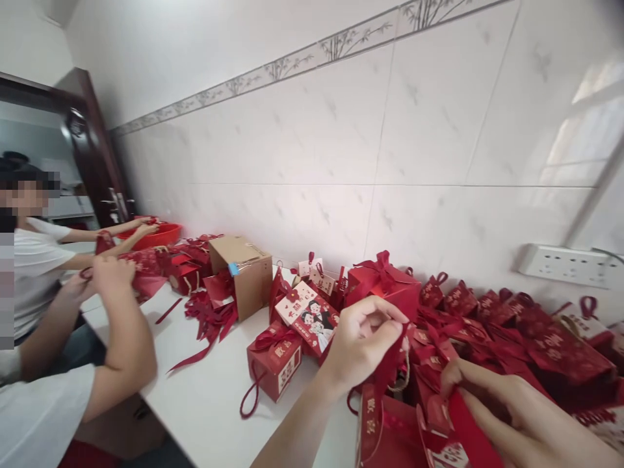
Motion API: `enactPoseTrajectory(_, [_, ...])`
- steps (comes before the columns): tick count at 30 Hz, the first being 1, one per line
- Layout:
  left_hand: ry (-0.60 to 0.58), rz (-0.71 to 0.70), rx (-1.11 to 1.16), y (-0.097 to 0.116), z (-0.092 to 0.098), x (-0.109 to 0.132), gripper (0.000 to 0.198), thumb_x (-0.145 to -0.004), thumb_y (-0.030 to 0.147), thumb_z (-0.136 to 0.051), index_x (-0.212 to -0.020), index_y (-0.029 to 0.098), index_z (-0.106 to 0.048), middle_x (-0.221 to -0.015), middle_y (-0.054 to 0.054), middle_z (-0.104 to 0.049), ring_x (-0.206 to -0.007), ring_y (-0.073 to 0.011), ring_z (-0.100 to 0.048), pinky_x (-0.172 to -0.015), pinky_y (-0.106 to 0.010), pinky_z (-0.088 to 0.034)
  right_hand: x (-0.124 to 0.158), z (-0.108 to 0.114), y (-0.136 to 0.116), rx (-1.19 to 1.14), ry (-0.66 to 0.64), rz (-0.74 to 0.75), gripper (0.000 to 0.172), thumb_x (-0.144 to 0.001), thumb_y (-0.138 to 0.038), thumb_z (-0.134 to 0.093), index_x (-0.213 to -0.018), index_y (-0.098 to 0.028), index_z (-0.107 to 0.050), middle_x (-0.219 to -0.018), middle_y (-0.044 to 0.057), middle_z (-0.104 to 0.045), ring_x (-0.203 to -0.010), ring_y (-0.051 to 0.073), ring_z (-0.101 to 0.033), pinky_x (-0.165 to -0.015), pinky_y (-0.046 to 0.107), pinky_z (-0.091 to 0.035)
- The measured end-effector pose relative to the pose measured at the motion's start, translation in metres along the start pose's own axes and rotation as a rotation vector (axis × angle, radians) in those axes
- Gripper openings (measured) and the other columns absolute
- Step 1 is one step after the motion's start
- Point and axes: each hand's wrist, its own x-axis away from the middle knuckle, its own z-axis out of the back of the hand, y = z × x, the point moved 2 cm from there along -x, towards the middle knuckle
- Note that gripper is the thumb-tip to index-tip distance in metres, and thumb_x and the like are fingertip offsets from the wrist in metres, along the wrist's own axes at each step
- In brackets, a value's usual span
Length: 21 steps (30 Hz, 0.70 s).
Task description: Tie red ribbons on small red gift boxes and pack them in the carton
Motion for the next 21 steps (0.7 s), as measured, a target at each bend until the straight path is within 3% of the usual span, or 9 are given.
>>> enactPoseTrajectory(3, [0.015,-0.012,-0.015,0.001,0.004,-0.001,0.009,-0.080,0.024,-0.060,-0.078,0.014,-0.059,-0.068,-0.001,-0.057,-0.057,-0.0103,-0.056,-0.054,-0.022,-0.044,-0.004,0.003,-0.014,-0.004,-0.087,-0.013,0.013,-0.082,-0.027,-0.050,-0.082,-0.023,-0.063,-0.077,0.003,-0.066,-0.063,0.018,-0.059,-0.059,0.025,-0.050])
enactPoseTrajectory(8, [-0.009,-0.069,-0.048,0.005,0.009,-0.003,0.007,-0.081,0.022,-0.059,-0.078,0.016,-0.061,-0.075,-0.001,-0.055,-0.059,-0.0093,-0.054,-0.056,-0.022,-0.043,-0.009,0.006,-0.022,-0.055,-0.062,-0.026,0.009,-0.082,-0.024,-0.051,-0.083,-0.022,-0.060,-0.083,0.002,-0.064,-0.073,0.017,-0.058,-0.070,0.025,-0.048])
enactPoseTrajectory(16, [-0.063,-0.090,-0.071,0.004,0.015,-0.005,0.006,-0.083,0.021,-0.057,-0.082,0.016,-0.061,-0.076,-0.002,-0.055,-0.060,-0.0101,-0.054,-0.056,-0.023,-0.044,-0.022,0.001,-0.039,-0.337,0.119,0.072,0.021,-0.087,-0.031,-0.053,-0.070,-0.018,-0.057,-0.070,0.001,-0.058,-0.062,0.013,-0.051,-0.058,0.021,-0.041])
enactPoseTrajectory(21, [-0.173,-0.039,-0.086,0.005,0.010,-0.002,0.014,-0.084,0.023,-0.057,-0.097,0.017,-0.060,-0.079,-0.004,-0.055,-0.066,-0.0124,-0.054,-0.058,-0.024,-0.048,-0.029,-0.007,-0.038,-0.306,0.196,0.081,0.031,-0.089,-0.037,-0.052,-0.068,-0.016,-0.059,-0.064,0.000,-0.055,-0.058,0.011,-0.046,-0.055,0.021,-0.037])
